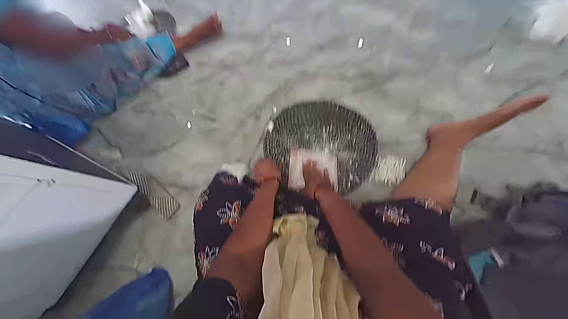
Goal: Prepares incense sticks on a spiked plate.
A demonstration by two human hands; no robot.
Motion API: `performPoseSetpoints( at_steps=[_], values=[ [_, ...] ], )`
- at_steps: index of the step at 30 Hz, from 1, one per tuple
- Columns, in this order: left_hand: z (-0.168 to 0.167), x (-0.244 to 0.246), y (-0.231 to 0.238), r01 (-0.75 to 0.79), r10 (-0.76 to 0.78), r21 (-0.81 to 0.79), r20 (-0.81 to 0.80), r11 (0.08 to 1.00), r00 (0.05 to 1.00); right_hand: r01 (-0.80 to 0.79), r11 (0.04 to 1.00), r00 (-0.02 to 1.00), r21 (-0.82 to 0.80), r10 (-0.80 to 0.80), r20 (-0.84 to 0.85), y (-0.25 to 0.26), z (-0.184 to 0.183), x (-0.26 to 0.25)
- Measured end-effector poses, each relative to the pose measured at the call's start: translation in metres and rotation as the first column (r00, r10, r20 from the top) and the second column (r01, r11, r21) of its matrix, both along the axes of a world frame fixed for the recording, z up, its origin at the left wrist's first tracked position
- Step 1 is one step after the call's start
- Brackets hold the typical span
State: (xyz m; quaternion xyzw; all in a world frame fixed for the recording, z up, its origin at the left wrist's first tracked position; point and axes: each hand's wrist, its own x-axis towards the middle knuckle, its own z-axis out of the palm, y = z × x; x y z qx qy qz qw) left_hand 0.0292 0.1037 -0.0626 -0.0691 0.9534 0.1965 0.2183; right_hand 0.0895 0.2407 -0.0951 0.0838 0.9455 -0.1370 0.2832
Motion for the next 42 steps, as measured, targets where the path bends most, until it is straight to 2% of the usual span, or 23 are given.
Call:
performPoseSetpoints(
  at_steps=[2, 4, 7, 9, 14, 18, 24, 28, 32, 37, 42],
  values=[
    [-0.012, -0.008, -0.001, -0.051, 0.055, 0.029, -0.157, 0.998, 0.986, -0.008, 1.0, 0.999, -0.009, 0.008, -0.045, 0.006, -0.016, -0.005],
    [-0.019, -0.015, 0.004, 0.036, -0.026, 0.044, -0.208, 0.998, 0.978, -0.023, 1.0, 0.999, 0.016, 0.024, -0.047, 0.009, -0.017, -0.012],
    [-0.024, -0.013, 0.014, 0.305, -0.299, 0.049, -0.098, 0.951, 0.949, -0.027, 0.999, 1.0, 0.041, 0.027, -0.001, 0.006, -0.01, -0.012],
    [-0.024, -0.011, 0.021, 0.403, -0.404, 0.016, 0.024, 0.915, 0.915, -0.024, 0.999, 1.0, 0.04, 0.023, 0.02, 0.005, -0.007, -0.012],
    [-0.026, -0.007, 0.029, 0.379, -0.377, 0.003, 0.096, 0.925, 0.921, 0.014, 1.0, 1.0, 0.025, -0.014, -0.009, 0.002, -0.009, -0.011],
    [-0.027, -0.001, 0.029, 0.42, -0.419, -0.041, 0.027, 0.907, 0.908, 0.109, 0.992, 0.987, 0.063, -0.1, -0.126, -0.018, -0.024, 0.0],
    [-0.031, -0.004, 0.022, 0.462, -0.463, -0.037, -0.028, 0.886, 0.886, 0.183, 0.983, 0.977, 0.03, -0.179, -0.112, -0.018, -0.003, 0.006],
    [-0.03, -0.013, 0.023, 0.436, -0.437, -0.02, -0.06, 0.9, 0.898, 0.082, 0.996, 0.994, 0.042, -0.079, -0.076, 0.002, 0.01, -0.011],
    [-0.035, -0.016, 0.024, 0.388, -0.387, 0.017, -0.043, 0.921, 0.921, -0.021, 0.996, 1.0, 0.083, 0.02, 0.014, 0.003, -0.002, -0.023],
    [-0.036, -0.016, 0.026, 0.388, -0.388, 0.005, -0.021, 0.922, 0.921, -0.015, 0.995, 1.0, 0.101, 0.015, -0.003, 0.0, -0.007, -0.015],
    [-0.023, -0.004, 0.026, 0.414, -0.411, -0.055, 0.057, 0.909, 0.91, -0.093, 0.994, 0.991, 0.064, 0.099, -0.086, 0.01, -0.018, 0.005]
  ],
)
